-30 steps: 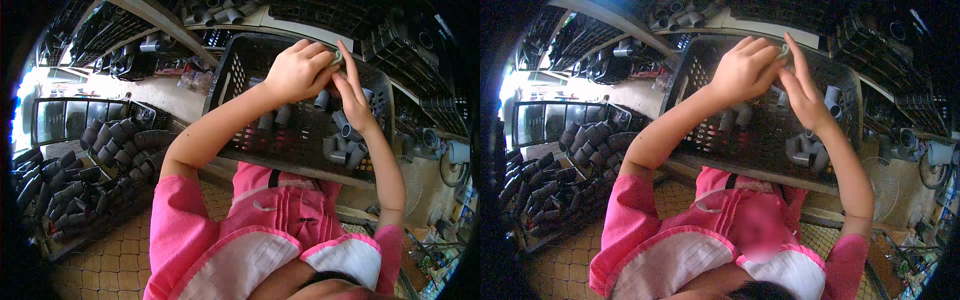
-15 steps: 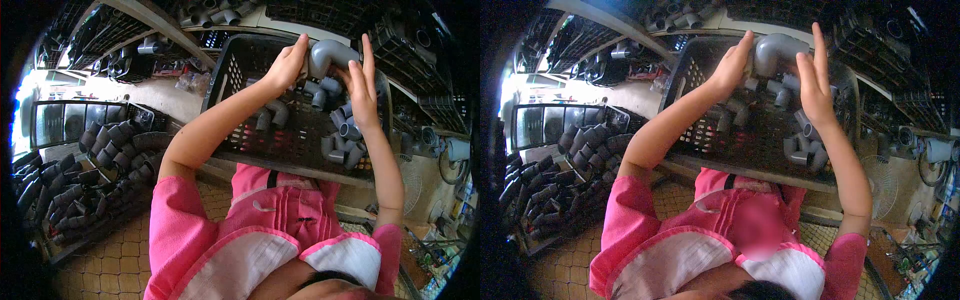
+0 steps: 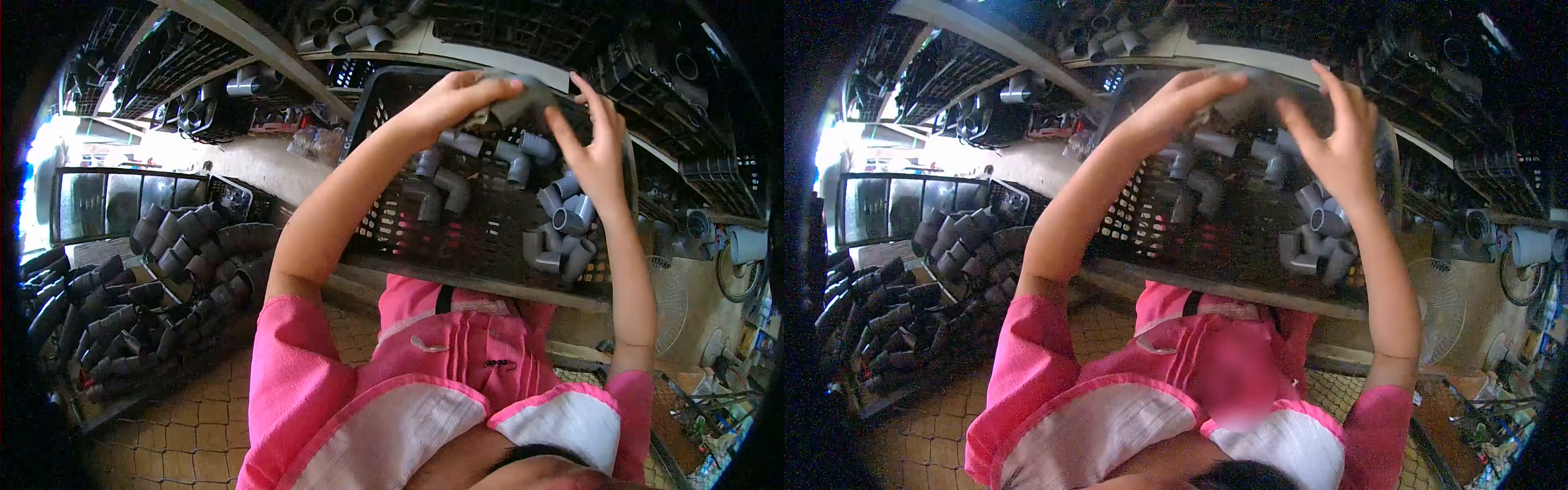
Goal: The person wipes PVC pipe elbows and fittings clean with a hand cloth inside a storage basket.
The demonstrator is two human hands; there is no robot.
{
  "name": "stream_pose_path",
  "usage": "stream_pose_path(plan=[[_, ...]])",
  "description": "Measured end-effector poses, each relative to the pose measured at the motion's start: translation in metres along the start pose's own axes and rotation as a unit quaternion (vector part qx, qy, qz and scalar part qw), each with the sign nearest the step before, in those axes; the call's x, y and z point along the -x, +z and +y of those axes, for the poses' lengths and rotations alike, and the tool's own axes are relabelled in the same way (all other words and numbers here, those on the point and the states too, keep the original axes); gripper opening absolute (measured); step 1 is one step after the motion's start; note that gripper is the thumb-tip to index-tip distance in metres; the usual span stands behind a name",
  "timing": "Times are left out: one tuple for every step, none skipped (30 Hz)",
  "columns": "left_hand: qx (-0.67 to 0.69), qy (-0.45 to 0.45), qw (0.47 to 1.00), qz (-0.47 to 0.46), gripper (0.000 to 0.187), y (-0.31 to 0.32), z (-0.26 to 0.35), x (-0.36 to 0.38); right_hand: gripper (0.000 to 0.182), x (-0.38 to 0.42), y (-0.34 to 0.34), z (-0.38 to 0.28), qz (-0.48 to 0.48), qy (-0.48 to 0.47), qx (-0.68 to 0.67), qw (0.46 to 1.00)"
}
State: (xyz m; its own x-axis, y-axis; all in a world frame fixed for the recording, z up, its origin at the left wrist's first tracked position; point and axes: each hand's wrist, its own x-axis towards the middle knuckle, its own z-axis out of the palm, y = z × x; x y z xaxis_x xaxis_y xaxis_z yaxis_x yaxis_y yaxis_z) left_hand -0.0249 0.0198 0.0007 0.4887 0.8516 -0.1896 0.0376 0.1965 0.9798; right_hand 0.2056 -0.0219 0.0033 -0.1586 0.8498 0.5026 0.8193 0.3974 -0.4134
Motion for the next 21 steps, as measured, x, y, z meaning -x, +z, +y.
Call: stream_pose_path(plan=[[-0.033, 0.010, 0.999, -0.026, 0.060, -0.001, 0.000, -0.001, 0.060, 0.002, 0.012, 0.007, 0.036, -0.046, -0.060, 0.996], [-0.049, 0.015, 0.998, -0.035, 0.059, 0.002, 0.000, 0.000, 0.058, 0.004, 0.017, 0.006, -0.017, -0.005, -0.172, 0.985], [-0.042, 0.024, 0.998, -0.040, 0.058, 0.007, 0.001, 0.001, 0.056, 0.007, 0.021, 0.001, -0.051, 0.010, -0.232, 0.971], [-0.034, 0.032, 0.998, -0.044, 0.056, 0.012, 0.003, 0.003, 0.055, 0.010, 0.022, -0.005, -0.087, 0.024, -0.291, 0.953], [0.019, -0.051, 0.999, 0.006, 0.056, 0.014, 0.007, 0.005, 0.050, 0.010, 0.022, -0.012, -0.108, 0.060, -0.341, 0.932], [0.020, -0.029, 0.997, 0.063, 0.056, 0.016, 0.006, 0.004, 0.049, 0.010, 0.022, -0.013, -0.122, 0.094, -0.338, 0.928], [0.020, -0.008, 0.993, 0.119, 0.056, 0.018, 0.003, 0.003, 0.047, 0.011, 0.023, -0.013, -0.137, 0.128, -0.335, 0.923], [0.021, 0.013, 0.984, 0.174, 0.057, 0.020, -0.004, -0.001, 0.046, 0.013, 0.026, -0.012, -0.152, 0.162, -0.332, 0.917], [-0.063, 0.072, 0.967, 0.237, 0.048, 0.019, -0.021, -0.010, 0.043, 0.016, 0.033, -0.009, -0.134, 0.189, -0.362, 0.903], [-0.093, 0.118, 0.953, 0.265, 0.036, 0.022, -0.024, -0.014, 0.043, 0.015, 0.032, -0.011, -0.141, 0.273, -0.428, 0.850], [-0.177, 0.175, 0.931, 0.266, 0.034, 0.024, -0.028, -0.013, 0.044, 0.013, 0.028, -0.015, -0.146, 0.353, -0.486, 0.786], [-0.260, 0.231, 0.899, 0.266, 0.035, 0.030, -0.022, -0.005, 0.044, 0.011, 0.024, -0.016, -0.148, 0.428, -0.538, 0.711], [-0.336, 0.291, 0.854, 0.271, 0.028, 0.037, -0.011, 0.004, 0.043, 0.009, 0.021, -0.014, -0.180, 0.455, -0.519, 0.701], [-0.392, 0.336, 0.826, 0.227, 0.028, 0.039, -0.006, 0.008, 0.042, 0.012, 0.024, -0.012, -0.171, 0.444, -0.520, 0.709], [-0.445, 0.377, 0.792, 0.181, 0.028, 0.040, -0.002, 0.011, 0.042, 0.016, 0.028, -0.011, -0.163, 0.434, -0.521, 0.717], [-0.494, 0.415, 0.752, 0.135, 0.028, 0.040, -0.002, 0.012, 0.042, 0.019, 0.029, -0.012, -0.156, 0.423, -0.521, 0.725], [-0.549, 0.449, 0.688, 0.156, 0.034, 0.041, -0.004, 0.011, 0.040, 0.021, 0.030, -0.015, -0.169, 0.429, -0.525, 0.716], [-0.546, 0.455, 0.684, 0.162, 0.037, 0.041, -0.006, 0.010, 0.040, 0.020, 0.027, -0.018, -0.165, 0.430, -0.537, 0.707], [-0.544, 0.462, 0.680, 0.166, 0.040, 0.042, -0.008, 0.009, 0.040, 0.021, 0.025, -0.020, -0.159, 0.432, -0.549, 0.697], [-0.541, 0.471, 0.675, 0.170, 0.043, 0.043, -0.009, 0.008, 0.040, 0.020, 0.022, -0.019, -0.151, 0.433, -0.561, 0.689], [-0.549, 0.474, 0.668, 0.167, 0.048, 0.044, -0.007, 0.009, 0.040, 0.019, 0.021, -0.013, -0.164, 0.428, -0.602, 0.653]])
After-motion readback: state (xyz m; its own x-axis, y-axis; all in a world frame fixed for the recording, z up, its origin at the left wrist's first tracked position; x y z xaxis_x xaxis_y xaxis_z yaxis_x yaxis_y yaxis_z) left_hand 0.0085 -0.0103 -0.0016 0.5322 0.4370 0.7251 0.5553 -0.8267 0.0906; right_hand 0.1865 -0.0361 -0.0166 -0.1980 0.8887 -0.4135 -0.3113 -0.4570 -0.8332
